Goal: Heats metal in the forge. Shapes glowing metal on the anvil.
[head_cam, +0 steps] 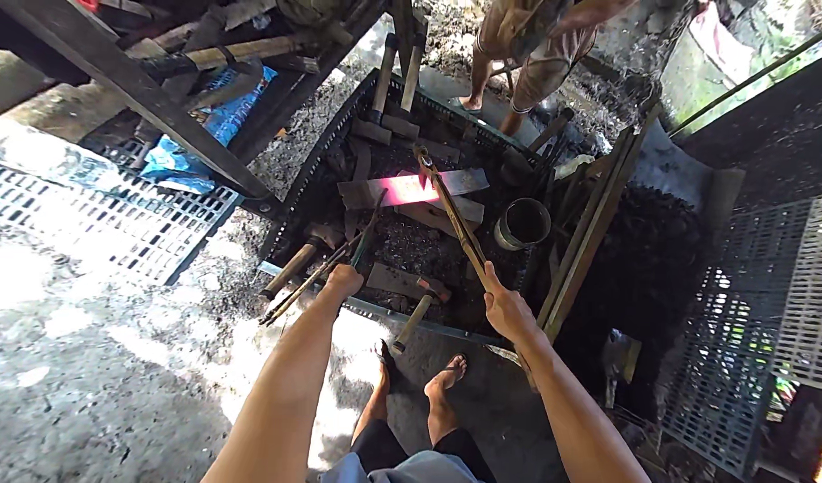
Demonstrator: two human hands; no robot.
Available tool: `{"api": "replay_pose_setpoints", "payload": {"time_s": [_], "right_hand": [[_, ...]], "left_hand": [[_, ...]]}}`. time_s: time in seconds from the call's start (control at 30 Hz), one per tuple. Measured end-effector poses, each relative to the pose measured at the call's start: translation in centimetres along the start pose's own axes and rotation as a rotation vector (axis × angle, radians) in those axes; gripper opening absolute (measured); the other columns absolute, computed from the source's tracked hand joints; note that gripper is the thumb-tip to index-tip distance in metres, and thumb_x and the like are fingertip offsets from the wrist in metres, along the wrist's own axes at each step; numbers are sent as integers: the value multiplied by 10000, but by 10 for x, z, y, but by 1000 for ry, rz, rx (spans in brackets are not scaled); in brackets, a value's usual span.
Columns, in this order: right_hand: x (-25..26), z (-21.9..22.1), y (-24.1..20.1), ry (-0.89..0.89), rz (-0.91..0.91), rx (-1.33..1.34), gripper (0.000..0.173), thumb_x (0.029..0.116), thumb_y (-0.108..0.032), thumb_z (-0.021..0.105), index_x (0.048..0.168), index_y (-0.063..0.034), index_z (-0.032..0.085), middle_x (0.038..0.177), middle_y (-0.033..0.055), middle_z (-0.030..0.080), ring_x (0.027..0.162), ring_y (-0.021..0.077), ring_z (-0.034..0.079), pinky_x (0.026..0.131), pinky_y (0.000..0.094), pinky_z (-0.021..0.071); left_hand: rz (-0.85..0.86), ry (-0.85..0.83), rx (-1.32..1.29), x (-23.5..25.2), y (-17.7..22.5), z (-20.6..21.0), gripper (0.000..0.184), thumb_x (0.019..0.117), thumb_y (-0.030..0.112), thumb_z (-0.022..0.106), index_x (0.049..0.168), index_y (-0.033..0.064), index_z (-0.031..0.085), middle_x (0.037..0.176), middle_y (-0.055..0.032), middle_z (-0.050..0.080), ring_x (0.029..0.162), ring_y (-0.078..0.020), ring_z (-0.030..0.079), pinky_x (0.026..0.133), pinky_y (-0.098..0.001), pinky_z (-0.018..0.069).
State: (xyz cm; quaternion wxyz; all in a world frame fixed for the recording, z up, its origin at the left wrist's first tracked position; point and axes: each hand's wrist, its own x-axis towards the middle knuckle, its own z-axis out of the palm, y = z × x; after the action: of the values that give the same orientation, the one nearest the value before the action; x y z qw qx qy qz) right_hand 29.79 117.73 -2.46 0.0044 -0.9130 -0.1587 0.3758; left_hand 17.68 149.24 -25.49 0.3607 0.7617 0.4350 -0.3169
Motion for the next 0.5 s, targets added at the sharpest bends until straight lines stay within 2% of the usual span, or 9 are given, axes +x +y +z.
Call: {"api": "replay_pose_setpoints", "payload": {"time_s": [0.1,0.23,0.37,0.5], "right_hand": [[7,-14,2,14,-17,4,700,1106,-293,396,1663,-364,-22,1094,213,711,985,374,715,876,560,569],[6,9,6,40,-7,-12,689,1108,-313,371,1658,-378,-39,1087,195,719,1004,375,715,886,567,569],[-2,35,8,40,27,-38,663,1109,-324,346,1660,-380,-19,1074,176,724,1001,355,719,869,543,578],[1,40,13,38,27,-45,663,1113,-329,342,1657,-390,-33,1097,174,720,1014,350,718,875,536,579]], "left_hand": [[7,-6,-24,-5,5,-2,296,995,227,571,993,-59,649,986,-272,668,834,-385,679,749,-577,553],[16,12,-78,3,12,-1,266,973,217,589,946,-43,640,905,-253,657,756,-364,662,688,-568,546],[13,20,-83,15,4,4,278,966,235,602,941,-38,647,906,-253,664,764,-366,671,685,-573,551],[1,30,-69,13,5,5,280,965,224,599,930,-50,645,932,-276,670,812,-399,683,718,-602,551]]}}
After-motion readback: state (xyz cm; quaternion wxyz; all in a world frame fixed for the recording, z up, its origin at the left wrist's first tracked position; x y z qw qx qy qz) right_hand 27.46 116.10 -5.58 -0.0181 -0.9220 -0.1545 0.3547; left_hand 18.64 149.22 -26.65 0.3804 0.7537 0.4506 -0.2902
